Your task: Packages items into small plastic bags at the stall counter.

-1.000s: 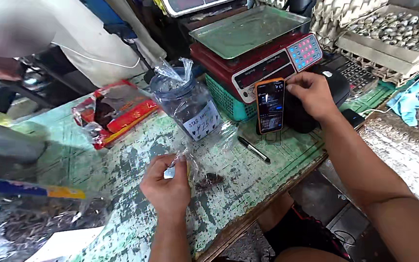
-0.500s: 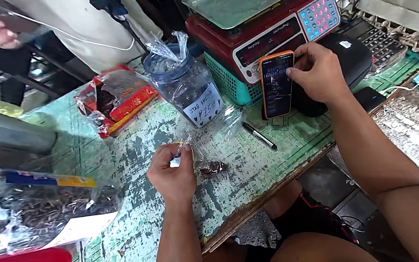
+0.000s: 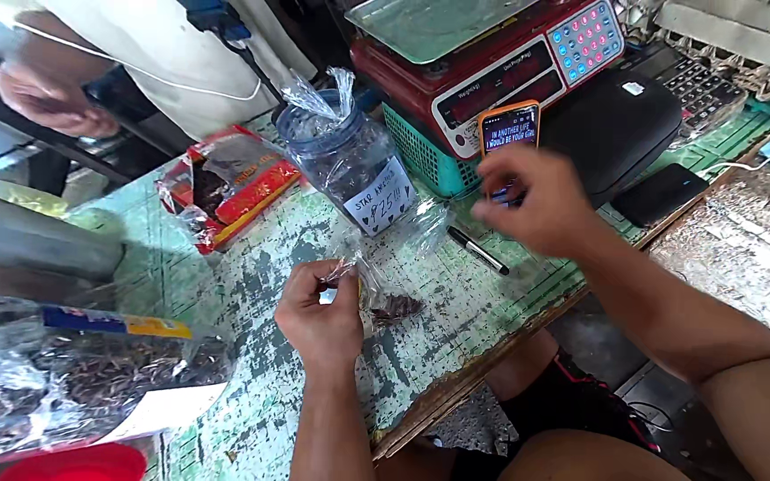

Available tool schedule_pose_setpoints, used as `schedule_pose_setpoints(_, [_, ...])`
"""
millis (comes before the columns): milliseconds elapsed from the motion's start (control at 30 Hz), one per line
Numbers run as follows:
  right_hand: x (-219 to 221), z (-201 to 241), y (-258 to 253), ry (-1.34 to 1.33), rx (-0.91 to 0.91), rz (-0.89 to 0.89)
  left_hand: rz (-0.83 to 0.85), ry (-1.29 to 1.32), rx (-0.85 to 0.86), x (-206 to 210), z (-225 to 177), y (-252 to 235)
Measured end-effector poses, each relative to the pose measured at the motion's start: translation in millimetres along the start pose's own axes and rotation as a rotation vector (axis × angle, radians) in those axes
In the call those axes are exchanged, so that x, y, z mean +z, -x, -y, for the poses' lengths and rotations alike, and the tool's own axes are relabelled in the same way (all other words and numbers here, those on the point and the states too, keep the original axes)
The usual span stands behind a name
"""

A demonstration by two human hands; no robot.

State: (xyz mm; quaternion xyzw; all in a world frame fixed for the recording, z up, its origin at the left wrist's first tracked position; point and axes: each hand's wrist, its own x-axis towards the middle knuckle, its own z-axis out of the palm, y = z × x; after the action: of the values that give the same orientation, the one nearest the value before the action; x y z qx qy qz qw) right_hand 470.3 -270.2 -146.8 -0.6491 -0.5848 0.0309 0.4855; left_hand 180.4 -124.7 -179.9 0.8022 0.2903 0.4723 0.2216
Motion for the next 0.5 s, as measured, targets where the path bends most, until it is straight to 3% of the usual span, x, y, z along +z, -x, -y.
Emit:
schedule_pose_setpoints(167, [76,40,-18,-0.278,-0.158,0.586,0.206,0.114,0.097,-25,-58,-25])
schedule_pose_setpoints(300, [111,55,-39,-0.599,-0.049,0.970,0.125,-0.109,0.054,-61,-78,-59])
schedule_pose_setpoints(400, [120,53,-41,-0.759,0.082,1.020,0.059,-0.120,-0.034,-87,-67,-76])
schedule_pose_setpoints(500, [122,50,-33,-0.829,0.104,1.048,-0.019,0.117,-0.128,-99,-57,-70])
